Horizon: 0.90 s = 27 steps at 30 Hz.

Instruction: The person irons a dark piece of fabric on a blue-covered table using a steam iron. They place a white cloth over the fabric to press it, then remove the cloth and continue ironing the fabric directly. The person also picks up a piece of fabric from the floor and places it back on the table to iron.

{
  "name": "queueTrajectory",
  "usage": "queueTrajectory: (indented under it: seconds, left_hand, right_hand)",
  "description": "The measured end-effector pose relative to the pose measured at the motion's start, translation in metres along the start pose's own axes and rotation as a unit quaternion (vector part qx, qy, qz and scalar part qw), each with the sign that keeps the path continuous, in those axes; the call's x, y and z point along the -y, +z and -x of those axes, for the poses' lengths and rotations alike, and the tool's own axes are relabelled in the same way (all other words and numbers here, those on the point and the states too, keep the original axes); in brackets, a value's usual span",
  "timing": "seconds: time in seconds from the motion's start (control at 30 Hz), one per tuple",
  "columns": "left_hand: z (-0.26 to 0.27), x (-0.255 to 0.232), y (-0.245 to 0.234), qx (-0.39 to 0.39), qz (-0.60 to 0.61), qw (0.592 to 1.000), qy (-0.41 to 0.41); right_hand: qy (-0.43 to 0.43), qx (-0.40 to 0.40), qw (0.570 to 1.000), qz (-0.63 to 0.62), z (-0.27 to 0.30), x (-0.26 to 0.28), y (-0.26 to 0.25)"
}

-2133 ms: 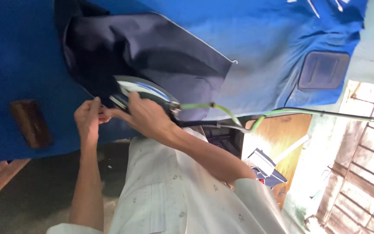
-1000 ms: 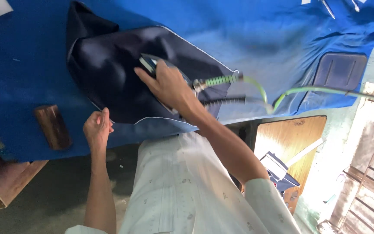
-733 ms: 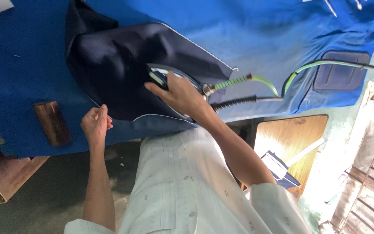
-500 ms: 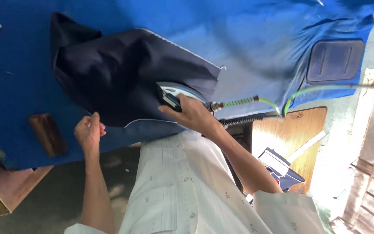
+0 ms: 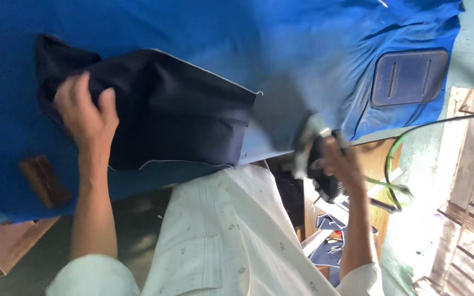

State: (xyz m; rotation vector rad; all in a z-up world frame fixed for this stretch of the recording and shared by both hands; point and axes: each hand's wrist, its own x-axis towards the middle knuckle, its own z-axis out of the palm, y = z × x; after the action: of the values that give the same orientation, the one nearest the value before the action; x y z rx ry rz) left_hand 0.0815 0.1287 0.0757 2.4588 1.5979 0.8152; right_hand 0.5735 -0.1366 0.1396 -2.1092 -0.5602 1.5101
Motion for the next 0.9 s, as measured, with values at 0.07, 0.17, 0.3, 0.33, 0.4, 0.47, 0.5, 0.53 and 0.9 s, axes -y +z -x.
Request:
queueTrajectory:
  seconds: [0.07, 0.17, 0.3, 0.33, 0.4, 0.47, 0.5, 0.53, 0.9]
  left_hand:
    - [-0.022, -0.014, 0.010, 0.141, -0.041, 0.989, 0.016]
    - [-0.022, -0.001, 0.027, 0.195, -0.121, 0.973, -0.012]
    - [0.004, 0.070, 0.077, 0.109, -0.212, 0.971, 0.031]
    - [-0.002, 0.076, 0.079, 0.108, -0.243, 0.963, 0.049]
    - [-0.018, 0.088, 0.079, 0.106, -0.278, 0.953, 0.066]
    - [-0.040, 0.098, 0.078, 0.080, -0.270, 0.953, 0.110]
    - [-0.045, 0.100, 0.075, 0.079, -0.271, 0.953, 0.108]
    - [-0.051, 0.102, 0.073, 0.086, -0.220, 0.965, 0.117]
    - [0.053, 0.003, 0.034, -0.040, -0.034, 0.998, 0.033]
  right_hand:
    - [-0.001, -0.136, 0.990, 0.040, 0.002, 0.014, -0.022]
    - [-0.034, -0.163, 0.985, 0.052, 0.006, 0.030, -0.031]
    - [-0.017, -0.164, 0.985, 0.047, 0.006, 0.039, -0.023]
    - [-0.021, -0.164, 0.986, 0.032, 0.009, 0.044, -0.017]
    - [-0.028, -0.160, 0.987, 0.017, 0.007, 0.047, -0.003]
    - [-0.009, -0.126, 0.990, 0.056, 0.002, 0.042, 0.011]
    - [-0.011, -0.125, 0.990, 0.058, -0.001, 0.043, 0.023]
    - [-0.074, -0.070, 0.993, 0.067, -0.004, 0.044, 0.035]
    - [-0.239, 0.086, 0.910, 0.327, -0.001, 0.133, 0.220]
